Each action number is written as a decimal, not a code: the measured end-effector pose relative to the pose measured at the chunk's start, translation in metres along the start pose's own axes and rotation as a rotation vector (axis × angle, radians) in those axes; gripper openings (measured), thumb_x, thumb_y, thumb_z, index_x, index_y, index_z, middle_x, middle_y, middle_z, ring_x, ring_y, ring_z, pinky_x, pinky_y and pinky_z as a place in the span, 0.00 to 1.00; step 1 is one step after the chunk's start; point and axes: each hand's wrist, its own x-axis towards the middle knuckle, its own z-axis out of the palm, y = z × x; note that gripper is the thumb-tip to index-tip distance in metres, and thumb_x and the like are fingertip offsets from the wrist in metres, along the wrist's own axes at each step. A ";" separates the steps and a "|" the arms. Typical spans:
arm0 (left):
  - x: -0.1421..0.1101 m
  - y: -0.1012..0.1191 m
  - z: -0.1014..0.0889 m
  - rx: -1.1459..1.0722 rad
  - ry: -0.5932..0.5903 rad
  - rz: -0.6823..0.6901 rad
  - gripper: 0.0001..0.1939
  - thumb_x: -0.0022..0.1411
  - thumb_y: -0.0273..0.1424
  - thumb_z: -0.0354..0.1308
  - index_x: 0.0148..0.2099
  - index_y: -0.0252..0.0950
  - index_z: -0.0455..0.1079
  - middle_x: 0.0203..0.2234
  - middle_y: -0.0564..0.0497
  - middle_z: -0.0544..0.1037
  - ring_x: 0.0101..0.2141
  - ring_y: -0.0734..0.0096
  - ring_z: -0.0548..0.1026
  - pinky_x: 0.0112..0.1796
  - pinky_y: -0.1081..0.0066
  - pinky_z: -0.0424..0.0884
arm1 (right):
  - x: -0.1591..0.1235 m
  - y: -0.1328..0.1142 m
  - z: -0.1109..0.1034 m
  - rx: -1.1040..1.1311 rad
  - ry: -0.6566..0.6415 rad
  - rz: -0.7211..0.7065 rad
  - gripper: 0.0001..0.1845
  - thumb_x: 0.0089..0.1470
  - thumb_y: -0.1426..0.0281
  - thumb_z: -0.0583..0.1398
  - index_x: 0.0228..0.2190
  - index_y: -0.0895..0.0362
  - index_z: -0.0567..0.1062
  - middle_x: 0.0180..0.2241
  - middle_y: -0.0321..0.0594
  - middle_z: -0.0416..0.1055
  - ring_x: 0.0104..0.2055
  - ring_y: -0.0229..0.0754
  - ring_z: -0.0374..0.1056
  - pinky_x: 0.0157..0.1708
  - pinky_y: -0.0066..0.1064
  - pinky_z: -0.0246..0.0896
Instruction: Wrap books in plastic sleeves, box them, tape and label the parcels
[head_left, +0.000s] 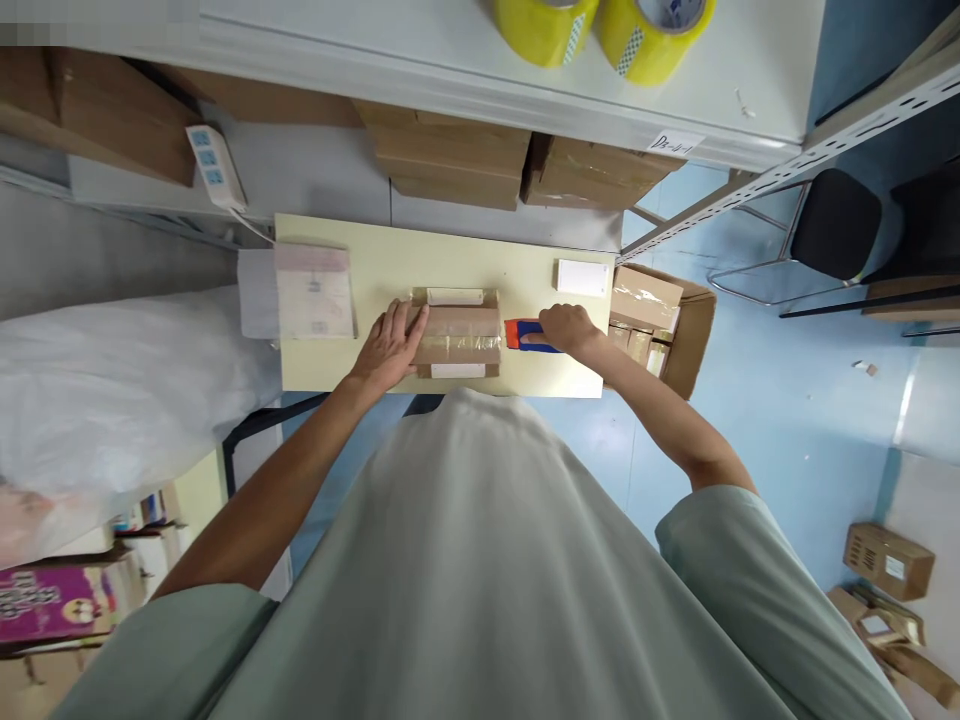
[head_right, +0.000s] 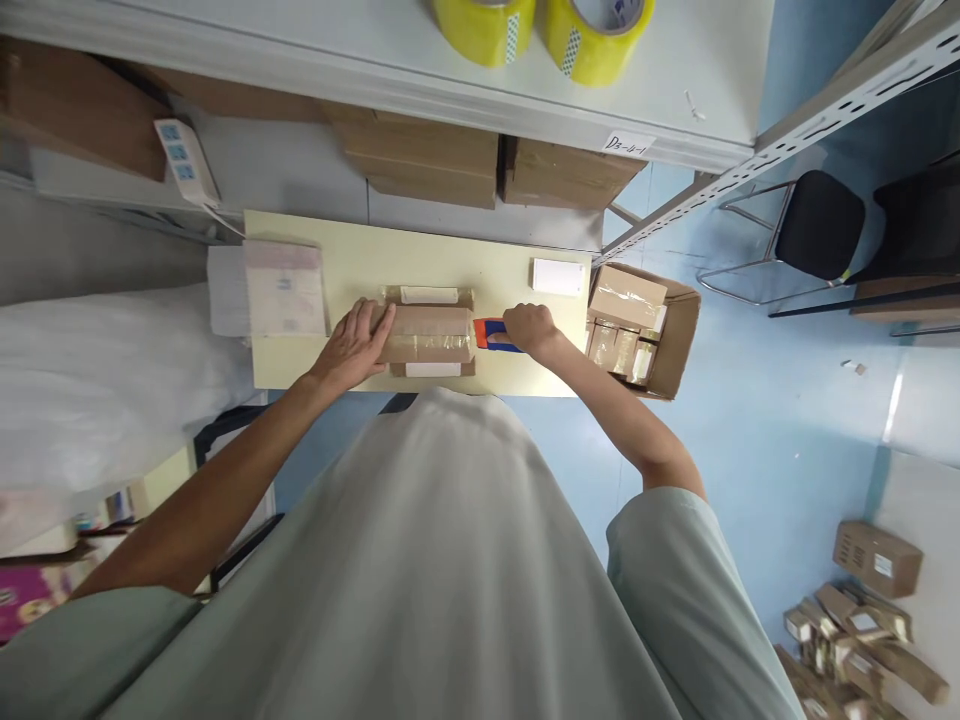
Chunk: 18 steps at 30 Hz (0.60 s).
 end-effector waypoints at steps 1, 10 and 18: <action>-0.004 -0.005 -0.003 0.011 -0.011 -0.015 0.60 0.66 0.33 0.70 0.87 0.24 0.39 0.82 0.15 0.43 0.83 0.21 0.38 0.75 0.25 0.48 | 0.001 -0.008 0.003 0.015 -0.008 -0.016 0.37 0.78 0.44 0.55 0.58 0.66 0.82 0.56 0.71 0.81 0.59 0.64 0.80 0.54 0.43 0.69; -0.011 -0.018 0.000 0.035 -0.077 -0.098 0.57 0.65 0.26 0.65 0.87 0.23 0.40 0.83 0.16 0.39 0.83 0.25 0.33 0.75 0.23 0.42 | -0.018 -0.001 0.009 0.118 -0.117 -0.024 0.41 0.77 0.40 0.52 0.59 0.65 0.80 0.54 0.67 0.83 0.57 0.63 0.81 0.53 0.41 0.70; -0.012 -0.015 -0.003 0.042 -0.093 -0.092 0.58 0.65 0.27 0.64 0.88 0.24 0.37 0.84 0.17 0.36 0.83 0.26 0.31 0.76 0.26 0.44 | -0.013 -0.045 0.035 0.121 -0.031 0.142 0.36 0.77 0.44 0.58 0.54 0.65 0.82 0.51 0.66 0.84 0.54 0.60 0.84 0.49 0.39 0.72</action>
